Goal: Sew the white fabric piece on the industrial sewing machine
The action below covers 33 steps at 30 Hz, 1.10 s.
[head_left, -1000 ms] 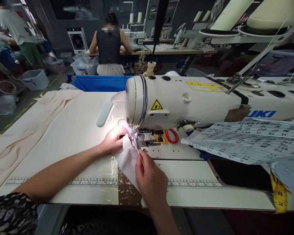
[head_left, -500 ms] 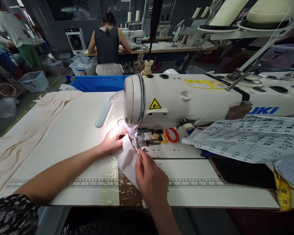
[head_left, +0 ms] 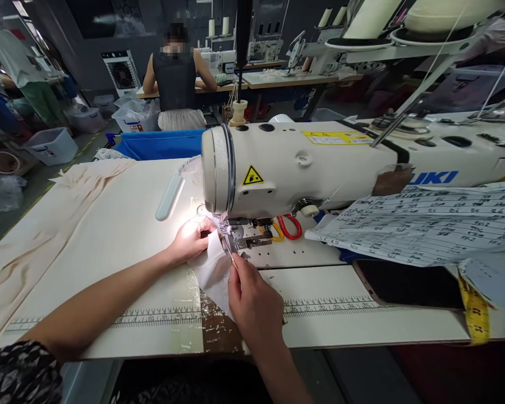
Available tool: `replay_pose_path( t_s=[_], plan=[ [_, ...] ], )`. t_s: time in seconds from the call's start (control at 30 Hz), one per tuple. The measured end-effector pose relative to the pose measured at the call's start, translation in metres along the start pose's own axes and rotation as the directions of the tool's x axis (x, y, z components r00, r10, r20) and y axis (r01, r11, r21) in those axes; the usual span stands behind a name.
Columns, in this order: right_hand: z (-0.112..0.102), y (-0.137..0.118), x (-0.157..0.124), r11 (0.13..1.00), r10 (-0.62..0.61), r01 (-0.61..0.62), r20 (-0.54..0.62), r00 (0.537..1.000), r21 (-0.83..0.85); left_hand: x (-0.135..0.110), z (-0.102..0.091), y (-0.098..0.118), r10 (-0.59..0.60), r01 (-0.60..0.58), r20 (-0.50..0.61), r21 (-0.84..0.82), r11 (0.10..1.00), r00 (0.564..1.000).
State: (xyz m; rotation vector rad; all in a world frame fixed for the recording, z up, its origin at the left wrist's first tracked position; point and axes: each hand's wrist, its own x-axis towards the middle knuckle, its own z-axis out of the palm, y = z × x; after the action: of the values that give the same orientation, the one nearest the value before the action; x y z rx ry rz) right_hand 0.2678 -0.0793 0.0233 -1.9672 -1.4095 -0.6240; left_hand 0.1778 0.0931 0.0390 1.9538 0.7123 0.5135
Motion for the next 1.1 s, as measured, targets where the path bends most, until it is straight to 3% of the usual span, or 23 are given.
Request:
replay_pose_path(
  t_s=[0.4, 0.53, 0.77, 1.1],
  plan=[
    [-0.0009, 0.0007, -0.0037, 0.997, 0.043, -0.042, -0.014, 0.999, 0.071, -0.0012, 0.0002, 0.0048, -0.085, 0.085, 0.012, -0.019, 0.996, 0.996],
    [0.0000, 0.0009, -0.0041, 0.997, 0.052, -0.054, 0.035, 0.998, 0.052, -0.0012, -0.0001, 0.0043, -0.073, 0.074, 0.020, -0.019, 0.997, 0.997],
    [-0.0010, 0.0003, -0.0028, 0.996, 0.043, -0.043, 0.003, 0.999, 0.073, -0.0011, -0.0004, 0.0045, -0.059, 0.059, 0.014, 0.003, 0.998, 0.998],
    [0.0011, -0.0001, -0.0056, 0.995, 0.061, -0.063, 0.031, 0.998, 0.082, -0.0015, -0.0003, -0.0010, -0.124, 0.126, 0.031, -0.048, 0.991, 0.992]
  ],
)
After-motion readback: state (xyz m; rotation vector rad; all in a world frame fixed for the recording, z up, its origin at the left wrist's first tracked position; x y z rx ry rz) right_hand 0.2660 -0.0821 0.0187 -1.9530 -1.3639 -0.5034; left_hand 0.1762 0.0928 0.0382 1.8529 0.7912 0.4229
